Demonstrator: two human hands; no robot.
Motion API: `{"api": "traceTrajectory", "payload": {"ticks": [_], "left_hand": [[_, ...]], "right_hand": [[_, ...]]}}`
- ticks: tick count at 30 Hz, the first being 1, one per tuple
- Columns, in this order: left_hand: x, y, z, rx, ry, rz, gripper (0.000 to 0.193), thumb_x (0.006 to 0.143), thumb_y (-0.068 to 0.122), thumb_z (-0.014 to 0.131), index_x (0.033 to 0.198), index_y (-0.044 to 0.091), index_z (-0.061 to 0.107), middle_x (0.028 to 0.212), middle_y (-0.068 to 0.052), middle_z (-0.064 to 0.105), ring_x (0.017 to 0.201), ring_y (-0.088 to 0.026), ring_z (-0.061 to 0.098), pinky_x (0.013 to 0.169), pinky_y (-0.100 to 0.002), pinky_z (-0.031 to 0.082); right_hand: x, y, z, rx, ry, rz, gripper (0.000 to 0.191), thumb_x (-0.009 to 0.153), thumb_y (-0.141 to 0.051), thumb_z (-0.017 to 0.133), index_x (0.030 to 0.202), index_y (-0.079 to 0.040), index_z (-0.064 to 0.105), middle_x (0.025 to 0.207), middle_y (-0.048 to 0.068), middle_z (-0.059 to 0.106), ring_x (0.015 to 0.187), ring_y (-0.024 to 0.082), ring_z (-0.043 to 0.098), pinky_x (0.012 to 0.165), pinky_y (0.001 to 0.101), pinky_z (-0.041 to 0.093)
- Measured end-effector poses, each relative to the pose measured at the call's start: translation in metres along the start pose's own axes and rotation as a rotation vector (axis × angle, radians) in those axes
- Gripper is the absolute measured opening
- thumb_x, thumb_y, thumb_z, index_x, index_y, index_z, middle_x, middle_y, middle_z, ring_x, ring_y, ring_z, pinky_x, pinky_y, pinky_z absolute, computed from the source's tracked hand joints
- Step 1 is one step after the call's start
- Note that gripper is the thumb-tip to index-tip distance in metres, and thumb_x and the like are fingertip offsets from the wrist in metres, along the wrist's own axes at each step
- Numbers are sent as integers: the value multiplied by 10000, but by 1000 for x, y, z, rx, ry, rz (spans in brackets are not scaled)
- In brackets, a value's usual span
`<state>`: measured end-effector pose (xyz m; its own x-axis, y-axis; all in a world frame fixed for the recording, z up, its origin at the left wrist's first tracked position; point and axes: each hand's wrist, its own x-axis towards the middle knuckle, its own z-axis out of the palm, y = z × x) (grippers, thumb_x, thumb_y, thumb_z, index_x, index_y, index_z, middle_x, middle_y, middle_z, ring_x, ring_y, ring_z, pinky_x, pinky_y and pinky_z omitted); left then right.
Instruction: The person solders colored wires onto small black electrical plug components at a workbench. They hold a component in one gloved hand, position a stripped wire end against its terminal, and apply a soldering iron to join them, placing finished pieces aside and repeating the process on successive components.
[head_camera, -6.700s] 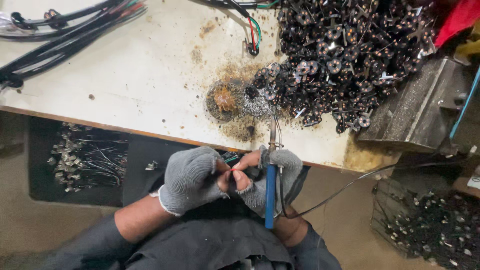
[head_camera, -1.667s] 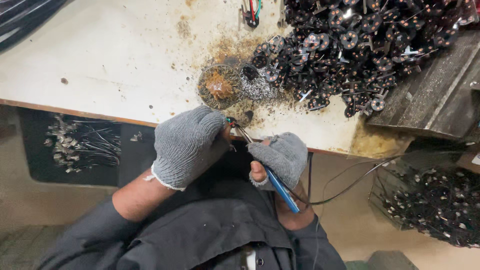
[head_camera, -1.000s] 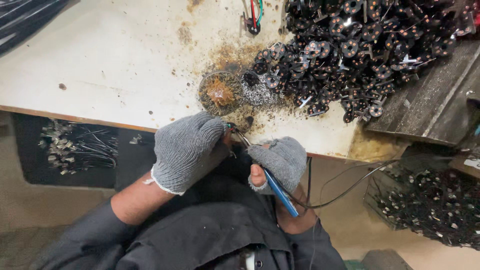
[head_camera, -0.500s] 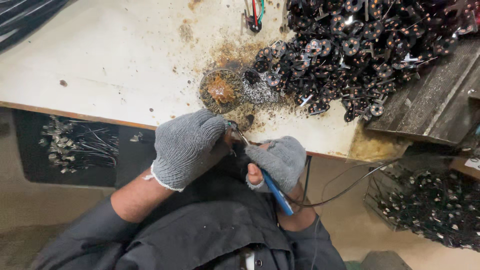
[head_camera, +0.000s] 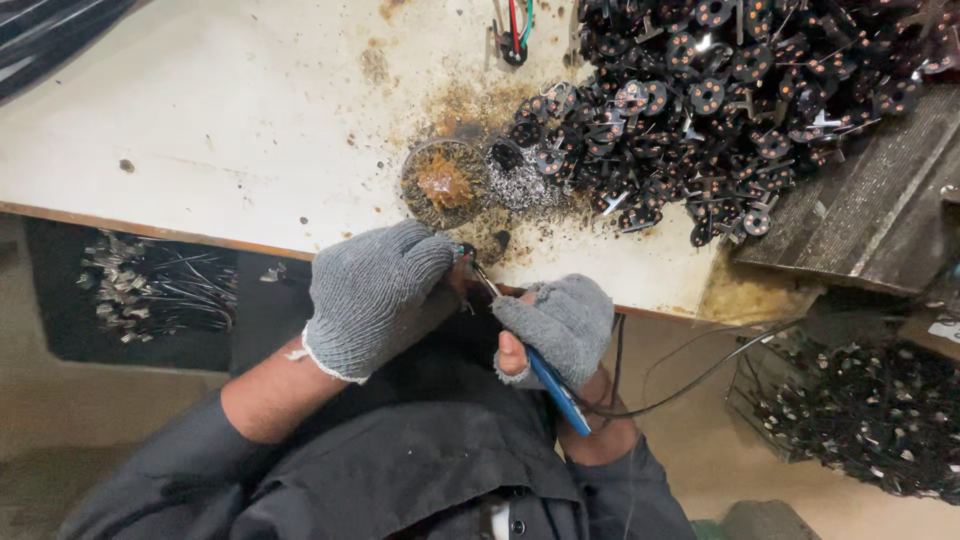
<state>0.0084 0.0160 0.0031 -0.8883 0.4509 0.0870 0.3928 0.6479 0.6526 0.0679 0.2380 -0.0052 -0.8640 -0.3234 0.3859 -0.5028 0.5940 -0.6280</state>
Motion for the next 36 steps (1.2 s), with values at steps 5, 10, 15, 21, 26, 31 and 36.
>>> {"api": "traceTrajectory", "payload": {"ticks": [5, 10, 15, 21, 26, 31, 36], "left_hand": [[0, 2, 1, 22, -5, -7, 241, 809, 300, 809, 808, 171, 605, 737, -55, 575, 652, -286, 633, 541, -438, 462], [0, -1, 2, 14, 21, 14, 212, 764, 280, 791, 830, 164, 626, 736, -60, 578, 640, -283, 632, 529, -433, 457], [-1, -1, 4, 31, 35, 15, 213, 815, 282, 799, 819, 175, 616, 734, -49, 568, 643, -276, 628, 538, -427, 455], [0, -1, 3, 36, 13, 21, 230, 773, 307, 810, 808, 182, 620, 726, -44, 568, 643, -272, 633, 532, -428, 453], [0, -1, 1, 13, 6, 38, 223, 747, 299, 795, 841, 179, 632, 750, -48, 575, 659, -273, 638, 540, -428, 458], [0, 0, 1, 12, 37, 39, 198, 809, 244, 785, 804, 179, 598, 747, -49, 569, 659, -270, 640, 542, -426, 458], [1, -1, 2, 17, 31, 27, 221, 798, 241, 796, 785, 178, 584, 750, -53, 571, 675, -282, 641, 559, -432, 468]], "right_hand": [[-1, 2, -3, -75, -85, -6, 147, 823, -220, 696, 911, -118, 751, 728, 26, 627, 646, 257, 619, 609, 428, 436], [-1, 1, -1, -60, -38, 4, 159, 833, -229, 698, 921, -108, 751, 737, 30, 629, 649, 259, 618, 615, 425, 442], [-2, 0, 1, -27, 11, 1, 169, 864, -242, 697, 928, -94, 748, 753, 37, 641, 662, 260, 632, 624, 417, 454], [-6, 3, 3, -5, 76, 10, 193, 891, -258, 693, 931, -77, 745, 763, 46, 648, 672, 262, 640, 634, 407, 471], [-11, -4, 4, 81, 173, 131, 235, 945, -290, 690, 946, -57, 723, 813, 76, 665, 745, 274, 644, 696, 405, 504], [-16, -18, 1, 159, 210, 455, 406, 988, -452, 718, 1011, -47, 720, 908, 83, 724, 837, 232, 697, 709, 350, 544], [-7, -19, 16, 767, 448, 652, 568, 898, -468, 773, 1274, -88, 580, 844, 80, 747, 720, 170, 707, 632, 325, 563]]}}
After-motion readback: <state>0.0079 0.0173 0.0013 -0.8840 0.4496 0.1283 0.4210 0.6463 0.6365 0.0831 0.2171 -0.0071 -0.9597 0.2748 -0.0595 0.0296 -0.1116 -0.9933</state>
